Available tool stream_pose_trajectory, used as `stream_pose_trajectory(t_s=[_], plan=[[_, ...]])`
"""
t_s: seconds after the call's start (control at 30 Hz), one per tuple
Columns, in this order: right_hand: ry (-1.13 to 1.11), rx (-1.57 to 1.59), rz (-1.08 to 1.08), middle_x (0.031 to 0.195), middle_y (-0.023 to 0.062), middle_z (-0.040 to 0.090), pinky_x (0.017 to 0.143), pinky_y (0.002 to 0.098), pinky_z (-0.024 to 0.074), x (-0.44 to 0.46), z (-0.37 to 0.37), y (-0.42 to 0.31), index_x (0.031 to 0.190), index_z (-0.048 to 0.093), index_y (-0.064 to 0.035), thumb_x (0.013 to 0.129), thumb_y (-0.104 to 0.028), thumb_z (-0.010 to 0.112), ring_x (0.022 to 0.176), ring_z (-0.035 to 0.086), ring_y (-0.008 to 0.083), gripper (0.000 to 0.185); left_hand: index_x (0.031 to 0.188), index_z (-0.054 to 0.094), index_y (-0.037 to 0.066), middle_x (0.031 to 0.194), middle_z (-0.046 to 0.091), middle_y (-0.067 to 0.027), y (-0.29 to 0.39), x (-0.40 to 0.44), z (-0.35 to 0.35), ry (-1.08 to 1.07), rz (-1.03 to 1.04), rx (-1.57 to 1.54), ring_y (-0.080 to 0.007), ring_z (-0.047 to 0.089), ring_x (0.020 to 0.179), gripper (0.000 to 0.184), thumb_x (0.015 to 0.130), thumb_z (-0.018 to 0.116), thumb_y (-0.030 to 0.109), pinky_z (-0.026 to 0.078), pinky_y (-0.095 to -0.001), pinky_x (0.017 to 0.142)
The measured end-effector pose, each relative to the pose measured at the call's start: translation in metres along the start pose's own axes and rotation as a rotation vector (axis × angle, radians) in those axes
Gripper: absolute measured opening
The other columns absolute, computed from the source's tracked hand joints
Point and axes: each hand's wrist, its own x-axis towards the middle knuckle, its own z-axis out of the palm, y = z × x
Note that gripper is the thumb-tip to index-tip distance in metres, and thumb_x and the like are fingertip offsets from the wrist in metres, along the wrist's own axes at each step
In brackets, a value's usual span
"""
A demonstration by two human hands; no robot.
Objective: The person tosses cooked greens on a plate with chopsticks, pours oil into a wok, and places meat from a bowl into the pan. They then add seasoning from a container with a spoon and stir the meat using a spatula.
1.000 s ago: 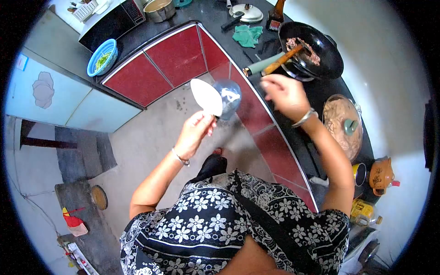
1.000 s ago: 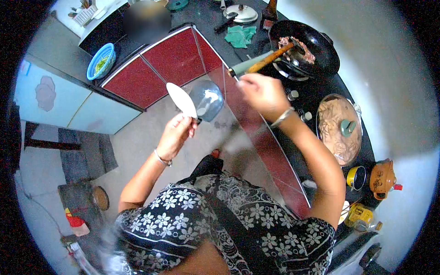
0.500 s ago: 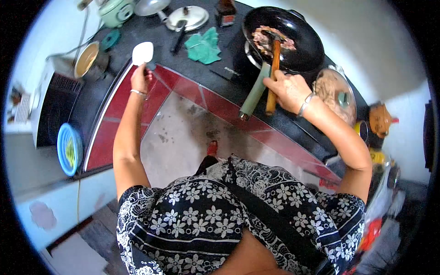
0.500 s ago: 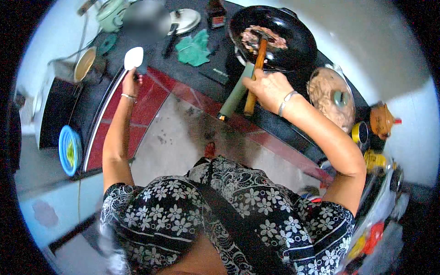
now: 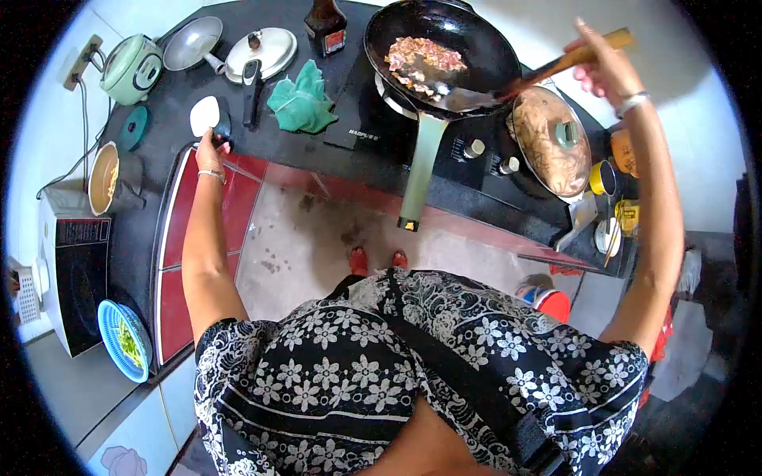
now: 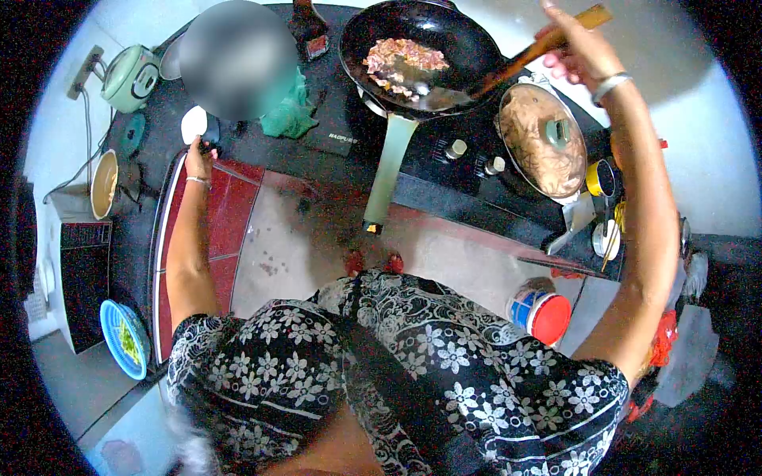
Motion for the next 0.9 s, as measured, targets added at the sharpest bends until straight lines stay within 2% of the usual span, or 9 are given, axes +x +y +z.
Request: stream_pose_trajectory(t_s=[0.17, 0.27, 0.37, 0.43, 0.53, 0.6, 0.67, 0.83, 0.9], plan=[[0.094, 0.348, 0.007, 0.066, 0.0052, 0.057, 0.037, 0.0138, 0.0360, 0.007, 0.050, 0.027, 0.096, 0.059, -0.0017, 0.083, -0.055, 0.047, 0.051, 0.057, 0.0085, 0.056, 0.092, 0.054, 0.004, 0.081, 0.056, -0.0058, 0.001, -0.003, 0.004, 0.020, -0.052, 0.197, -0.0159, 0.053, 0.063, 0.040, 0.081, 0.057, 0.042, 0.047, -0.0293, 0.056], [0.106, 0.222, 0.003, 0.063, 0.0066, 0.057, 0.036, 0.0153, 0.0371, 0.001, 0.023, 0.016, 0.096, 0.059, -0.0001, 0.082, -0.055, 0.049, 0.048, 0.057, 0.0096, 0.057, 0.091, 0.053, -0.002, 0.077, 0.055, -0.0104, 0.006, -0.021, 0.000, 0.115, 0.000, 0.229, -0.0166, 0.057, 0.060, 0.044, 0.081, 0.057, 0.041, 0.046, -0.0265, 0.049], [0.134, 0.049, -0.005, 0.058, 0.0070, 0.056, 0.035, 0.0162, 0.0388, -0.015, -0.002, 0.003, 0.095, 0.058, 0.0011, 0.081, -0.054, 0.050, 0.045, 0.056, 0.0099, 0.058, 0.094, 0.051, -0.002, 0.081, 0.055, -0.0095, 0.009, -0.041, -0.024, 0.084, 0.192, 0.777, -0.0164, 0.057, 0.067, 0.044, 0.082, 0.056, 0.040, 0.046, -0.0297, 0.053], [0.156, 0.014, 0.020, 0.057, 0.0070, 0.055, 0.035, 0.0159, 0.0393, -0.014, -0.011, 0.008, 0.094, 0.058, 0.0012, 0.081, -0.054, 0.050, 0.046, 0.057, 0.0099, 0.058, 0.097, 0.050, 0.000, 0.083, 0.055, -0.0072, -0.025, -0.067, -0.032, 0.126, 0.547, 0.802, -0.0140, 0.055, 0.068, 0.038, 0.085, 0.054, 0.035, 0.045, -0.0288, 0.052], [0.108, 0.252, 0.009, 0.064, 0.0092, 0.058, 0.041, 0.0193, 0.0461, 0.022, 0.004, 0.044, 0.094, 0.058, 0.0002, 0.086, -0.045, 0.047, 0.052, 0.060, 0.0133, 0.047, 0.097, 0.050, 0.004, 0.087, 0.057, -0.0073, 0.001, -0.216, 0.043, -0.363, 0.088, 0.345, -0.0136, 0.055, 0.070, 0.028, 0.090, 0.047, 0.031, 0.047, -0.0266, 0.060], [0.027, 0.389, 0.000, 0.068, 0.0102, 0.059, 0.046, 0.0215, 0.0490, 0.035, 0.019, 0.051, 0.096, 0.058, -0.0027, 0.087, -0.041, 0.047, 0.056, 0.062, 0.0156, 0.040, 0.109, 0.045, 0.004, 0.096, 0.056, -0.0098, -0.003, -0.276, 0.074, -0.727, -0.084, 0.277, -0.0157, 0.058, 0.078, 0.039, 0.089, 0.045, 0.039, 0.049, -0.0279, 0.064], [-0.066, 0.353, -0.059, 0.070, 0.0097, 0.060, 0.051, 0.0234, 0.0511, 0.035, 0.031, 0.041, 0.099, 0.059, -0.0069, 0.086, -0.038, 0.050, 0.057, 0.063, 0.0175, 0.035, 0.118, 0.042, 0.006, 0.103, 0.053, -0.0107, 0.006, -0.323, 0.115, -0.820, -0.416, 0.320, -0.0182, 0.056, 0.086, 0.042, 0.091, 0.040, 0.038, 0.048, -0.0292, 0.071], [-0.187, -0.132, -0.764, 0.078, 0.0034, 0.061, 0.058, 0.0249, 0.0513, -0.014, 0.040, -0.001, 0.096, 0.060, -0.0067, 0.085, -0.025, 0.058, 0.067, 0.062, 0.0125, 0.022, 0.111, 0.046, 0.005, 0.081, 0.055, -0.0053, 0.018, -0.366, 0.157, -0.969, -0.552, 0.273, -0.0130, 0.055, 0.063, 0.039, 0.087, 0.050, 0.036, 0.047, -0.0241, 0.055], [-0.070, -0.552, -1.191, 0.087, 0.0120, 0.061, 0.071, 0.0346, 0.0481, -0.011, 0.049, -0.011, 0.096, 0.058, -0.0055, 0.083, -0.016, 0.058, 0.081, 0.060, 0.0273, 0.017, 0.094, 0.049, 0.006, 0.066, 0.051, -0.0011, 0.011, -0.362, 0.159, -0.927, -0.539, 0.210, -0.0096, 0.049, 0.052, 0.026, 0.085, 0.054, 0.030, 0.039, -0.0230, 0.043]])
